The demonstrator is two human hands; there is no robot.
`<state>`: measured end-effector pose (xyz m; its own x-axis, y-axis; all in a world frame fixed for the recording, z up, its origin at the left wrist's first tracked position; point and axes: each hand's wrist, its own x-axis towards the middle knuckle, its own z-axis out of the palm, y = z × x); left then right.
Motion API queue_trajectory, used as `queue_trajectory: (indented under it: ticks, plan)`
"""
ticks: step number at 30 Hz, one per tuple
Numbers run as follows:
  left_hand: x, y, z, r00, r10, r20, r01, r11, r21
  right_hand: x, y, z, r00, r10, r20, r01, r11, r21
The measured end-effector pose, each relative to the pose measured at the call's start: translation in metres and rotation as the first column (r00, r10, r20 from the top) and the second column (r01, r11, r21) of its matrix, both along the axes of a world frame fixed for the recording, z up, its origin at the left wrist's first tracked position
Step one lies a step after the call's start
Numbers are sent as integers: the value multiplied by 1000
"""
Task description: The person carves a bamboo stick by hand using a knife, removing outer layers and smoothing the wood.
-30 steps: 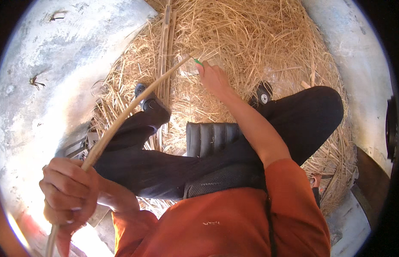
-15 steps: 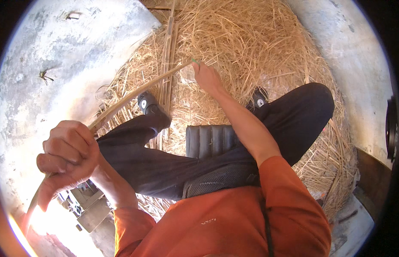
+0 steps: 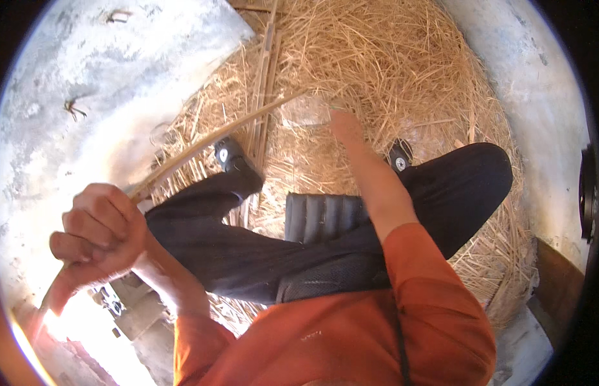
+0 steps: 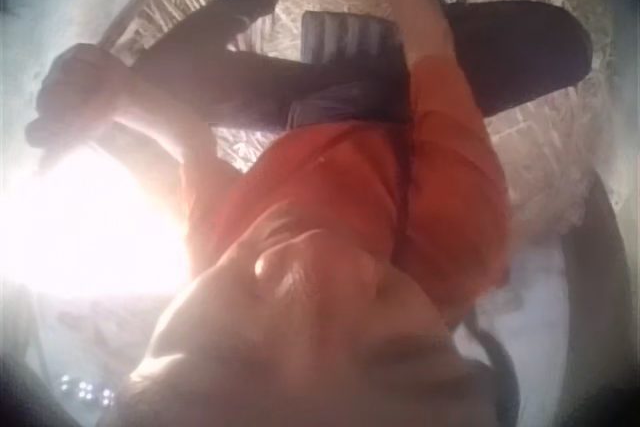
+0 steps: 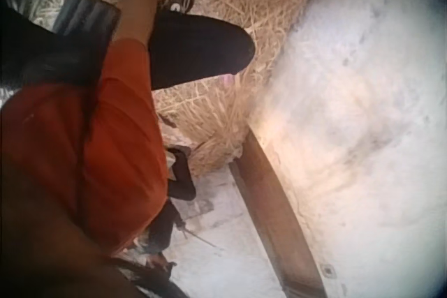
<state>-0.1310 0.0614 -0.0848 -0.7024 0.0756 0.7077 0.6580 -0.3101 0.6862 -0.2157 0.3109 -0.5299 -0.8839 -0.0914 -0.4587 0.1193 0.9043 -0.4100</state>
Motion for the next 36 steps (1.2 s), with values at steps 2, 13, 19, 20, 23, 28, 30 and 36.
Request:
queue_trajectory:
  ticks: [2, 13, 19, 20, 23, 28, 30, 36]
  plan:
    - [-2, -12, -1, 1000, 12, -21, -12, 1000, 5, 9, 3, -3, 988, -149, 42, 152, 985, -81]
    - [2, 2, -4, 998, 57, -41, -56, 998, 18, -36, -25, 169, 982, 132, -138, -165, 950, -264]
    - [7, 14, -15, 992, 72, -108, -62, 994, 92, 71, -60, 287, 930, -54, -363, -263, 595, -760]
    - [8, 15, -15, 988, 62, -140, -51, 995, 83, 75, -60, 279, 927, -87, -365, -242, 605, -759]
    - [8, 21, -5, 993, 53, -101, -57, 998, -34, 66, -52, 261, 960, -97, -263, -86, 791, -605]
    - [8, 18, -5, 986, 80, -146, -93, 993, -79, 82, -53, 302, 977, 13, -213, -156, 728, -667]
    - [8, 21, -4, 988, 56, -146, -67, 995, -68, 90, -56, 281, 960, -49, -275, -157, 719, -677]
    - [11, 19, -10, 985, 78, -154, -85, 996, -36, 69, -47, 247, 933, -31, -357, -123, 908, -400]
